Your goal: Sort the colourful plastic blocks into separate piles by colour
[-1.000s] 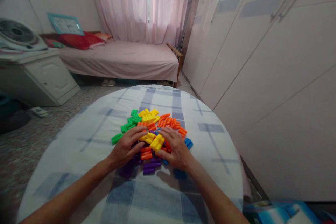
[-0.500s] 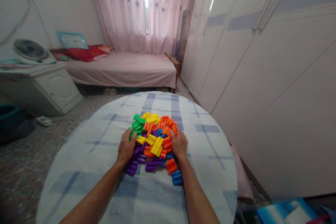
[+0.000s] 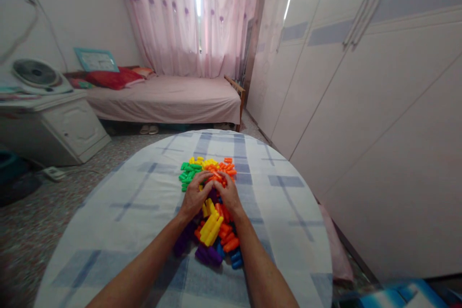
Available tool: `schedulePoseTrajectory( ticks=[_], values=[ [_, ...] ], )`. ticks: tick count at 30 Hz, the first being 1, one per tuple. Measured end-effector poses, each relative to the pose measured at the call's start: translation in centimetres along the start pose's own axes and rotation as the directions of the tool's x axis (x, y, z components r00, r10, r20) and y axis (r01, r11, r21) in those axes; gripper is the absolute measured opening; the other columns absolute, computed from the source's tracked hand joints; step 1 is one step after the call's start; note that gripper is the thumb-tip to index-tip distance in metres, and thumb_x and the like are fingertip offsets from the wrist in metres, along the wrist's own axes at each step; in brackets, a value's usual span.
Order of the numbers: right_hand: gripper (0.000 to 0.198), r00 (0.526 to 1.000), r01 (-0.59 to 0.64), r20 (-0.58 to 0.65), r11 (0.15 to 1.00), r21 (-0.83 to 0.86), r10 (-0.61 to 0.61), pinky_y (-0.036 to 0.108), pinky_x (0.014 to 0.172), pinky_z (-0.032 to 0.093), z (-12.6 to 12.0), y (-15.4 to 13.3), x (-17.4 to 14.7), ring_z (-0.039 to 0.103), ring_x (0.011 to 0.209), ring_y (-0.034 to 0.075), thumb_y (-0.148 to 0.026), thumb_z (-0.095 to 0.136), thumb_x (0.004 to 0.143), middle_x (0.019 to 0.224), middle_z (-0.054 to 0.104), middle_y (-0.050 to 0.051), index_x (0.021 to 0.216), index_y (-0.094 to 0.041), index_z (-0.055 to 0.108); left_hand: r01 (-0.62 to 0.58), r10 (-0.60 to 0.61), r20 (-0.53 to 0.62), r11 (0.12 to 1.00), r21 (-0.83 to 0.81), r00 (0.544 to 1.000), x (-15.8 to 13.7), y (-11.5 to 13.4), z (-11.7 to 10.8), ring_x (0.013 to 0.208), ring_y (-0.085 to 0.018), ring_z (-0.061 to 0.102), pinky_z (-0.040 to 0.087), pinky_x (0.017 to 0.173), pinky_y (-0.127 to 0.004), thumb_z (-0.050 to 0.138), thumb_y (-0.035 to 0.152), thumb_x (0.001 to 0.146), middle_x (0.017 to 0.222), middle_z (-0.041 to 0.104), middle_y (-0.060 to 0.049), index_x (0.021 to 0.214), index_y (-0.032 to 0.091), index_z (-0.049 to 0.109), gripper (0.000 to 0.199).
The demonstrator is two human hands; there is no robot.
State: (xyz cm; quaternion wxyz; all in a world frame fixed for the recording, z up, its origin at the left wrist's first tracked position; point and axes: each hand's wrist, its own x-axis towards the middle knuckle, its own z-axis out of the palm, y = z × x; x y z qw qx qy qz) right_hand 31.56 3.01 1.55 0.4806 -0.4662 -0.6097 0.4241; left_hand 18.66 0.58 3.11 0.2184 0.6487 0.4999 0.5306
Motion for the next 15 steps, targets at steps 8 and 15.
schedulePoseTrajectory(
  ticks=[8,15],
  values=[
    [0.05,0.963,0.25,0.158,0.94,-0.234,-0.216,0.045,0.11,0.029,-4.3,-2.8,-5.9,0.042,0.129,0.024,-0.039,0.058,0.08,0.135,0.051,0.005,0.128,-0.027,0.051,-0.222,0.185,0.305,0.971,0.091,0.934,-3.9,1.3,-5.7,0.127,-0.025,0.045,0.034,0.107,-0.047,0.054,0.04,0.085,0.131,0.054,-0.009,0.118,0.026,0.061,0.037],
    [0.106,0.939,0.289,0.321,0.781,-0.553,-0.12,0.055,0.108,0.029,-8.5,0.3,-15.0,0.022,0.139,0.037,-0.056,0.075,0.059,0.155,0.016,0.009,0.148,-0.032,0.021,-0.414,0.17,0.539,0.831,0.372,0.825,-11.4,-1.9,-9.5,0.137,-0.045,0.022,0.023,0.103,-0.067,0.066,0.077,0.049,0.153,0.021,-0.016,0.144,0.031,0.029,0.112]
  ],
)
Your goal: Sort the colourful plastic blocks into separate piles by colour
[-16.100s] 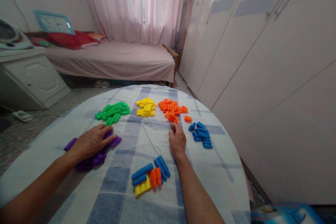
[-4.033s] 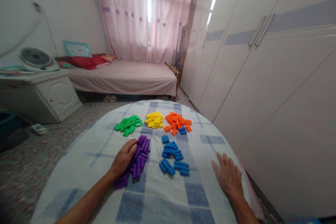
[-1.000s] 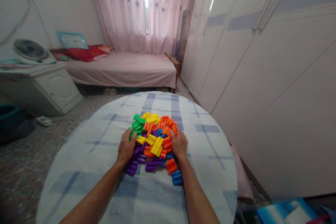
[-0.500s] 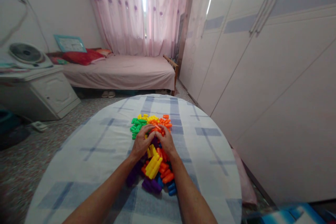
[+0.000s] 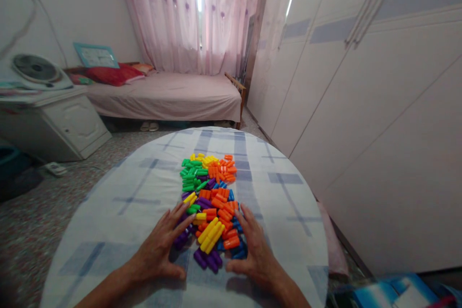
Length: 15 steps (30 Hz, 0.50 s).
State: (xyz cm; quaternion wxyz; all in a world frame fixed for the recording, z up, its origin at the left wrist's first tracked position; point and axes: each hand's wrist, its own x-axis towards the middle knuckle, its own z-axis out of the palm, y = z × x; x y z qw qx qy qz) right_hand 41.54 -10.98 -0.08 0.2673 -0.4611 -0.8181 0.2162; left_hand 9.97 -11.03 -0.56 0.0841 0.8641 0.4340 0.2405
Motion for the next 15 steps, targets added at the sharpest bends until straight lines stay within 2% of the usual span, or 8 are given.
schedulePoseTrajectory(
  ticks=[4,7,11,15],
  values=[
    [0.112,0.995,0.093,-0.022,0.993,-0.075,-0.095,0.057,0.107,0.029,2.3,-0.2,-0.4,0.019,0.139,0.039,-0.052,0.078,0.056,0.156,0.009,0.008,0.148,-0.034,0.017,-0.006,0.006,-0.012,1.0,-0.002,1.0,0.0,0.8,2.0,0.138,-0.045,0.019,0.027,0.103,-0.064,0.067,0.077,0.047,0.154,0.015,-0.017,0.146,0.029,0.025,0.118],
    [0.109,0.987,0.133,-0.081,0.985,-0.105,-0.142,0.058,0.106,0.03,3.5,-0.5,1.0,0.02,0.139,0.039,-0.044,0.077,0.059,0.156,0.01,0.011,0.149,-0.031,0.016,-0.016,0.014,-0.087,0.999,-0.029,0.996,1.4,1.6,2.7,0.138,-0.042,0.021,0.032,0.104,-0.058,0.072,0.065,0.054,0.155,0.013,-0.016,0.145,0.028,0.027,0.108],
    [0.09,0.977,0.149,-0.142,0.987,-0.06,-0.156,0.052,0.107,0.032,3.7,-0.7,2.9,0.027,0.137,0.033,-0.035,0.071,0.068,0.153,0.022,0.01,0.145,-0.029,0.026,0.032,-0.05,-0.179,0.994,-0.103,0.983,3.0,2.3,2.7,0.137,-0.035,0.029,0.035,0.106,-0.051,0.07,0.048,0.068,0.152,0.024,-0.015,0.141,0.025,0.035,0.084],
    [0.064,0.967,0.072,-0.248,0.993,0.088,-0.048,0.045,0.108,0.034,3.7,-1.3,5.2,0.035,0.133,0.026,-0.027,0.065,0.074,0.144,0.037,0.009,0.134,-0.026,0.044,0.137,-0.2,-0.296,0.965,-0.222,0.934,5.1,2.3,2.5,0.132,-0.031,0.036,0.035,0.107,-0.049,0.066,0.036,0.072,0.141,0.041,-0.015,0.135,0.021,0.041,0.069]
  ],
)
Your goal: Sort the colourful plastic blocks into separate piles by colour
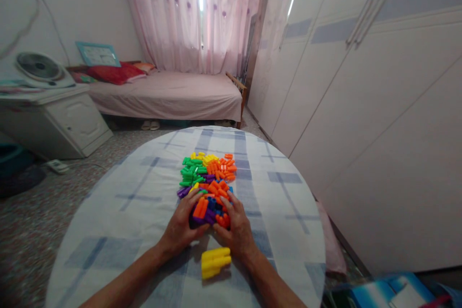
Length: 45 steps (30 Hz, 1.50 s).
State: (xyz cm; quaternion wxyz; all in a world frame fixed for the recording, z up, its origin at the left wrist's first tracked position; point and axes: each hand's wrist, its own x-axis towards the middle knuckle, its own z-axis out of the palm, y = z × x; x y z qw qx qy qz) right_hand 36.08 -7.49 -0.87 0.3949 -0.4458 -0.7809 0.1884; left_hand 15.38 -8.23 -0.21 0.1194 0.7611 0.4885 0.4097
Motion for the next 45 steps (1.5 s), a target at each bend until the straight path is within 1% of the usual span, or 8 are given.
schedulePoseTrajectory(
  ticks=[7,13,19,22,25,30,36,45],
  values=[
    [0.027,0.969,-0.194,-0.121,0.965,0.177,0.217,0.038,0.092,0.046,1.5,-0.6,7.7,0.058,0.101,0.021,-0.029,0.06,0.076,0.104,0.063,0.006,0.101,-0.02,0.063,0.327,-0.323,-0.196,0.945,-0.011,0.926,7.1,-0.3,-0.5,0.123,-0.028,0.047,0.04,0.103,-0.044,0.066,0.041,0.072,0.128,0.05,-0.015,0.132,0.014,0.04,0.071],
    [0.033,0.982,-0.15,-0.092,0.98,0.134,0.163,0.038,0.093,0.045,0.0,0.6,12.6,0.058,0.101,0.021,-0.038,0.054,0.081,0.109,0.063,0.008,0.107,-0.018,0.062,0.298,-0.284,-0.091,0.922,0.249,0.955,10.9,-1.6,-3.1,0.125,-0.028,0.046,0.043,0.099,-0.041,0.057,0.054,0.078,0.137,0.046,-0.015,0.133,0.018,0.041,0.067],
    [0.043,0.965,-0.25,-0.115,0.956,-0.156,0.234,0.041,0.103,0.036,-0.9,7.5,16.3,0.049,0.119,0.023,-0.038,0.04,0.089,0.125,0.056,0.012,0.121,-0.015,0.056,0.278,-0.233,-0.178,0.912,0.3,0.956,11.7,-9.3,-4.3,0.123,-0.023,0.049,0.039,0.104,-0.037,0.037,0.045,0.091,0.13,0.055,-0.012,0.119,0.015,0.056,0.045],
    [0.048,0.932,-0.359,-0.059,0.891,-0.279,0.357,0.046,0.107,0.029,0.0,11.1,18.1,0.04,0.128,0.026,-0.041,0.037,0.091,0.137,0.048,0.013,0.13,-0.016,0.049,0.266,-0.245,-0.102,0.906,0.329,0.964,12.5,-13.7,-3.9,0.126,-0.024,0.047,0.031,0.109,-0.043,0.035,0.038,0.091,0.127,0.058,-0.014,0.113,0.014,0.06,0.041],
    [0.044,0.941,-0.318,0.012,0.894,-0.317,0.339,0.051,0.108,0.025,1.3,12.9,19.6,0.038,0.13,0.029,-0.04,0.036,0.093,0.138,0.048,0.01,0.129,-0.022,0.052,0.265,-0.284,0.027,0.922,0.282,0.958,14.0,-15.5,-3.1,0.129,-0.028,0.044,0.026,0.11,-0.05,0.035,0.04,0.091,0.131,0.056,-0.012,0.115,0.018,0.06,0.041],
    [0.04,0.969,-0.149,0.169,0.974,-0.173,0.178,0.04,0.107,0.031,3.2,12.6,20.8,0.048,0.121,0.021,-0.038,0.034,0.094,0.13,0.056,0.007,0.12,-0.022,0.059,0.322,-0.333,0.201,0.943,0.089,0.921,16.4,-14.1,-0.9,0.126,-0.024,0.048,0.034,0.106,-0.04,0.032,0.054,0.09,0.136,0.052,-0.011,0.13,0.017,0.05,0.058],
    [0.043,0.989,-0.133,0.093,0.973,0.19,0.117,0.038,0.102,0.037,4.1,10.3,20.9,0.049,0.116,0.02,-0.047,0.048,0.085,0.121,0.056,0.01,0.114,-0.019,0.062,0.352,-0.297,0.219,0.892,-0.283,0.929,17.3,-11.4,0.5,0.109,-0.021,0.059,0.042,0.098,-0.033,0.041,0.054,0.086,0.118,0.066,-0.005,0.115,0.018,0.063,0.051],
    [0.031,0.99,-0.057,0.141,0.906,0.419,-0.003,0.035,0.091,0.044,1.7,3.1,15.9,0.057,0.1,0.018,-0.036,0.059,0.082,0.107,0.06,0.004,0.11,-0.022,0.058,0.132,-0.078,0.202,0.954,-0.269,0.976,14.1,-4.4,-2.3,0.101,-0.02,0.06,0.045,0.092,-0.033,0.051,0.041,0.085,0.109,0.067,-0.005,0.111,0.019,0.063,0.035]
  ],
)
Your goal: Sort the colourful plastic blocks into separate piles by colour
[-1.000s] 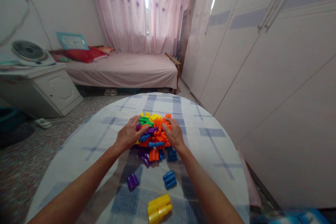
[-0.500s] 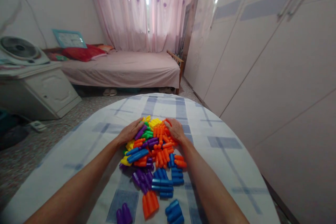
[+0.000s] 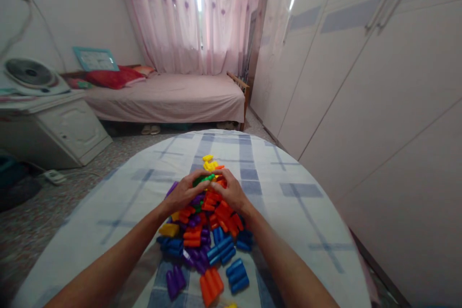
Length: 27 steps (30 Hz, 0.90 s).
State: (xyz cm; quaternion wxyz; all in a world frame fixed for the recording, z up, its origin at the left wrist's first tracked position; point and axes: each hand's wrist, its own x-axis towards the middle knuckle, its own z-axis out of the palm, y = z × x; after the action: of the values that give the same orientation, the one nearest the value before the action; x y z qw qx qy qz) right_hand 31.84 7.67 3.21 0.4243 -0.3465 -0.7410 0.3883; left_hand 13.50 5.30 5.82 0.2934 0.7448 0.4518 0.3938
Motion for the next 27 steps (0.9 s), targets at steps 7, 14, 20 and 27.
schedulePoseTrajectory(
  ticks=[7,14,20,27],
  values=[
    [0.025,0.999,0.032,0.028,0.976,-0.215,-0.027,0.037,0.1,0.038,-2.2,-3.4,-4.1,0.053,0.111,0.02,-0.036,0.05,0.088,0.113,0.061,0.005,0.106,-0.023,0.062,-0.148,0.163,-0.029,0.945,0.291,0.986,-6.2,1.3,-1.2,0.124,-0.022,0.048,0.034,0.108,-0.041,0.052,0.037,0.087,0.128,0.058,-0.004,0.112,0.027,0.064,0.03],
    [0.045,0.984,-0.098,0.079,0.852,-0.515,0.161,0.042,0.109,0.027,-1.5,3.0,6.5,0.039,0.131,0.021,-0.041,0.037,0.093,0.14,0.047,0.01,0.13,-0.02,0.051,0.062,0.151,-0.281,0.778,0.626,0.948,-11.4,-9.6,-2.6,0.125,-0.028,0.046,0.034,0.106,-0.055,0.033,0.027,0.09,0.124,0.059,-0.01,0.11,0.023,0.063,0.037],
    [0.055,0.942,-0.162,0.142,0.781,-0.603,0.305,0.051,0.104,0.031,2.0,5.6,12.8,0.039,0.131,0.031,-0.053,0.044,0.088,0.143,0.043,0.011,0.133,-0.023,0.049,0.14,0.033,-0.259,0.774,0.618,0.965,-11.5,-10.9,-1.2,0.135,-0.029,0.035,0.032,0.107,-0.055,0.038,0.028,0.088,0.138,0.05,-0.005,0.123,0.028,0.057,0.039],
    [0.036,0.881,-0.05,0.392,0.877,-0.479,0.264,0.028,0.074,0.047,2.5,3.2,9.9,0.064,0.084,0.019,-0.047,0.051,0.085,0.097,0.071,0.004,0.104,-0.022,0.068,0.299,-0.275,-0.281,0.953,0.046,0.92,-7.8,-5.7,-0.1,0.132,-0.02,0.04,0.029,0.113,-0.042,0.035,0.041,0.092,0.142,0.045,-0.008,0.138,0.021,0.04,0.05]
  ],
)
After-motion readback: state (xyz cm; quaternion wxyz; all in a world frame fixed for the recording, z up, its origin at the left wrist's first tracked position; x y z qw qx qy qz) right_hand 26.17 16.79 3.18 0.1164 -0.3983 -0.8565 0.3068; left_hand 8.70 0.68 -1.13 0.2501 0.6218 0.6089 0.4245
